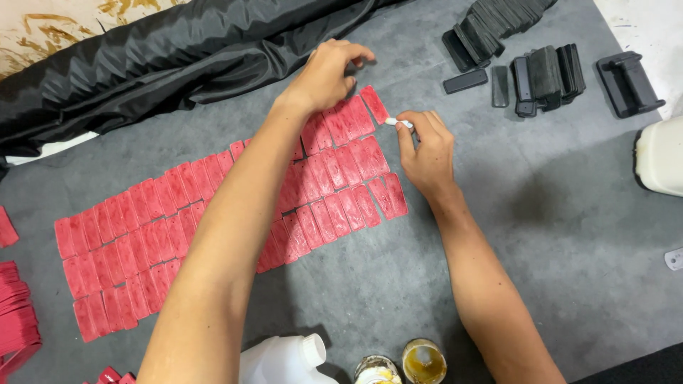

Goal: Applying adhesive to small red leather strips using a manual applicator stick

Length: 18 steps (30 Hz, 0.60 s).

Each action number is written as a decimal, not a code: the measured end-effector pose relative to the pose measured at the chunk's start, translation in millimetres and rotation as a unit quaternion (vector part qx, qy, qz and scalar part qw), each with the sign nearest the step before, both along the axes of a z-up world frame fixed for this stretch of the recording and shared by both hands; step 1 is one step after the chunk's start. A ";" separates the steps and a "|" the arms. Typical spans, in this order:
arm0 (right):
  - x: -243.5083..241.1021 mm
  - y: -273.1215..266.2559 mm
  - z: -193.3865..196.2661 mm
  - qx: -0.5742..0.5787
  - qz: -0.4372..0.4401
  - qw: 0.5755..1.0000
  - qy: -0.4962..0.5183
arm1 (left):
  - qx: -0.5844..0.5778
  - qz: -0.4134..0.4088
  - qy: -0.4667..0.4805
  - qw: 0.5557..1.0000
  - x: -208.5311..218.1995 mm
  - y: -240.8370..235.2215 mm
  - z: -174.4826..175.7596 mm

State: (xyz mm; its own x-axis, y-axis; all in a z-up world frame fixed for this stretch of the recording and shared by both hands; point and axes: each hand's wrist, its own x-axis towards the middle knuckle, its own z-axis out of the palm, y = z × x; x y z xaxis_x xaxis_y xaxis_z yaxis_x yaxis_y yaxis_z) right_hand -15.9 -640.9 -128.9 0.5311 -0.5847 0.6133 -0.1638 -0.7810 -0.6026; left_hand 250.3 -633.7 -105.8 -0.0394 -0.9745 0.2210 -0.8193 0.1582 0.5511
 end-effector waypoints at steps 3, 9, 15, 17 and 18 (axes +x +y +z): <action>-1.8 2.3 7.9 -0.033 0.036 0.999 -0.004 | -0.027 0.023 0.019 0.999 -2.2 2.9 4.6; -8.0 6.4 11.3 0.126 -0.042 0.991 -0.016 | -0.050 0.082 0.063 0.993 -8.5 10.6 13.2; 1.6 -8.6 0.8 0.351 0.003 0.920 -0.172 | -0.058 0.106 0.131 0.984 -7.6 18.9 9.7; 8.0 -10.2 0.1 0.373 0.018 0.907 -0.194 | -0.082 0.096 0.126 0.984 -5.4 24.6 13.4; 10.2 -11.0 -0.1 0.394 0.030 0.893 -0.216 | -0.105 0.083 0.122 0.984 -5.3 26.6 15.1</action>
